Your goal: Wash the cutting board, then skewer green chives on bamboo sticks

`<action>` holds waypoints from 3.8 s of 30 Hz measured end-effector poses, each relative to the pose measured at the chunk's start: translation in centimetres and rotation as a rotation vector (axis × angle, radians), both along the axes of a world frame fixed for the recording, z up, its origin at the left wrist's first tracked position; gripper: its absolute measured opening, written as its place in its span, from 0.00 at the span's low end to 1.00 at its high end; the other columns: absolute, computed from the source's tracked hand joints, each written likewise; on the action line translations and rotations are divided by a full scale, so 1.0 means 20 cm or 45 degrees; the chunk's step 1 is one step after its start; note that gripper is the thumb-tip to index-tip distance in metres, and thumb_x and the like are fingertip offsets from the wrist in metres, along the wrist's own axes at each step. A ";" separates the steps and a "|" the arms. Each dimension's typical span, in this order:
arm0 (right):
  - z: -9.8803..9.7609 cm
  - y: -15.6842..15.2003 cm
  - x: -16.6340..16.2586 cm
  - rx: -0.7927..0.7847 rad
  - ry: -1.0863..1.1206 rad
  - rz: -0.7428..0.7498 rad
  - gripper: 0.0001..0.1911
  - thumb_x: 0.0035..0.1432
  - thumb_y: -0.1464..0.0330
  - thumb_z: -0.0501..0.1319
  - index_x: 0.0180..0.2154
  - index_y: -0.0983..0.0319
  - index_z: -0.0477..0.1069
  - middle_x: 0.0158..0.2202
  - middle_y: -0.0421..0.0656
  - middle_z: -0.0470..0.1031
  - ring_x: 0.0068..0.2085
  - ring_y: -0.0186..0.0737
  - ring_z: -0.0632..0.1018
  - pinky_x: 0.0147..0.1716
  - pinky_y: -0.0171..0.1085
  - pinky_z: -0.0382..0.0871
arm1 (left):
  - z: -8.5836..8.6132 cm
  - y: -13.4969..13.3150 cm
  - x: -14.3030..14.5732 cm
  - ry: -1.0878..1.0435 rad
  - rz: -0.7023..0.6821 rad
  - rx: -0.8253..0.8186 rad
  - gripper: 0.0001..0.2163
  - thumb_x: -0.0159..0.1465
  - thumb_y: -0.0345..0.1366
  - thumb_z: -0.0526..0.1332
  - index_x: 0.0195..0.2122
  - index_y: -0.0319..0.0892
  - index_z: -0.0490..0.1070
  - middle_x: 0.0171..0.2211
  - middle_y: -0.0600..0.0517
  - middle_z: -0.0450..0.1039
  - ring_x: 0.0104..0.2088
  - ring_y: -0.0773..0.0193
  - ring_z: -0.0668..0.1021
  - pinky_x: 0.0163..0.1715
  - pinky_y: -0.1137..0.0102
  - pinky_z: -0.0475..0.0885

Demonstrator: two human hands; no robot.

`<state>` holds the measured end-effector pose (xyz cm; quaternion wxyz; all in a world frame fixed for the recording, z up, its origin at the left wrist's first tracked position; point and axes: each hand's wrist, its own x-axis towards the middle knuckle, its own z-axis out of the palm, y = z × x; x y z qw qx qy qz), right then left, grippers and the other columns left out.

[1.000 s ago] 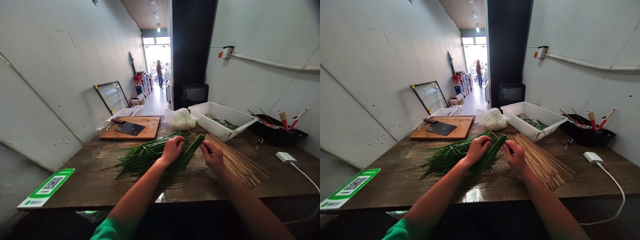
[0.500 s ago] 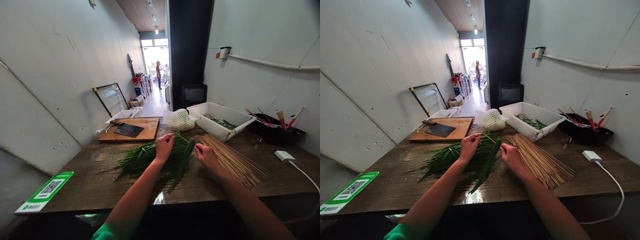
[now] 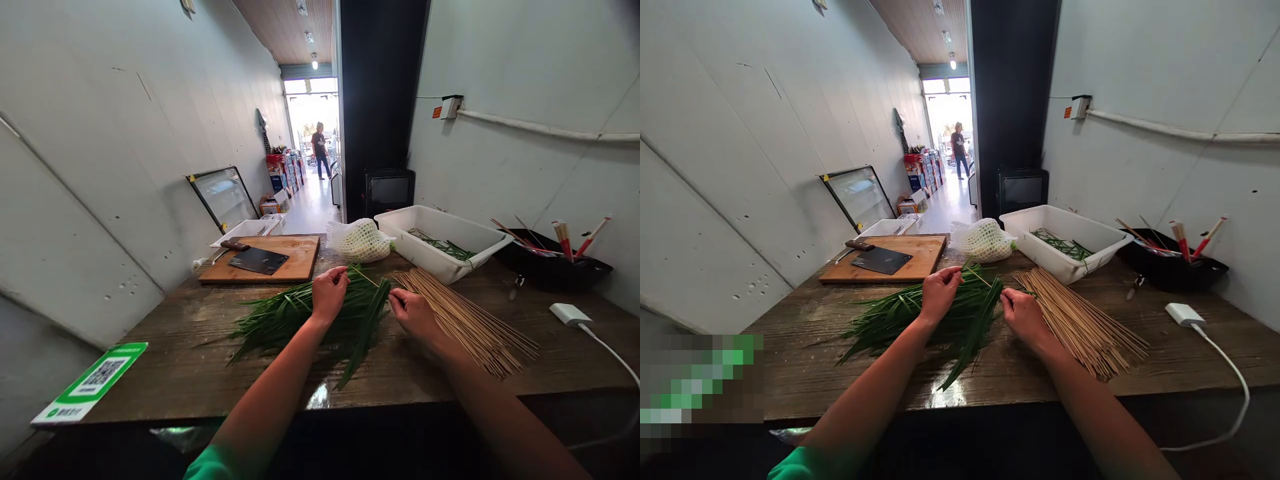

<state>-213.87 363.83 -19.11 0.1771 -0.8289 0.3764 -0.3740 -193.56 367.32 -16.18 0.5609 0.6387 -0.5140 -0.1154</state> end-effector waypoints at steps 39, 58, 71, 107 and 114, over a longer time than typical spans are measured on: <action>0.00 -0.02 0.00 -0.024 -0.105 -0.100 0.15 0.60 0.63 0.51 0.31 0.61 0.73 0.28 0.44 0.77 0.27 0.40 0.75 0.28 0.36 0.62 | 0.04 0.06 -0.03 -0.707 -0.074 0.027 0.08 0.64 0.35 0.59 0.39 0.43 0.79 0.37 0.48 0.79 0.40 0.60 0.77 0.46 0.65 0.68; 0.01 0.00 0.00 -0.022 -0.102 -0.027 0.14 0.61 0.64 0.51 0.29 0.61 0.72 0.26 0.43 0.75 0.27 0.37 0.73 0.28 0.34 0.61 | 0.07 0.09 -0.02 -1.063 -0.107 0.477 0.06 0.62 0.35 0.60 0.33 0.42 0.77 0.37 0.47 0.77 0.43 0.54 0.75 0.46 0.60 0.62; 0.00 0.01 0.01 -0.020 -0.036 0.063 0.13 0.61 0.65 0.51 0.31 0.61 0.72 0.27 0.43 0.76 0.27 0.37 0.73 0.28 0.34 0.61 | 0.03 0.03 0.01 -0.419 -0.023 0.243 0.02 0.56 0.29 0.59 0.27 0.41 0.70 0.25 0.52 0.74 0.28 0.65 0.74 0.31 0.71 0.65; -0.02 0.00 0.01 0.044 0.100 0.029 0.14 0.60 0.66 0.52 0.32 0.61 0.75 0.31 0.45 0.79 0.31 0.40 0.77 0.31 0.35 0.63 | 0.01 0.00 0.04 -0.135 -0.020 0.078 0.07 0.59 0.29 0.60 0.35 0.40 0.78 0.28 0.51 0.80 0.31 0.64 0.79 0.36 0.70 0.71; -0.01 0.00 0.01 0.020 0.070 0.051 0.14 0.61 0.66 0.51 0.31 0.62 0.73 0.28 0.44 0.77 0.29 0.39 0.75 0.30 0.35 0.62 | 0.00 0.02 -0.01 -0.329 -0.045 0.098 0.07 0.59 0.29 0.62 0.36 0.43 0.79 0.35 0.50 0.81 0.36 0.62 0.80 0.43 0.67 0.72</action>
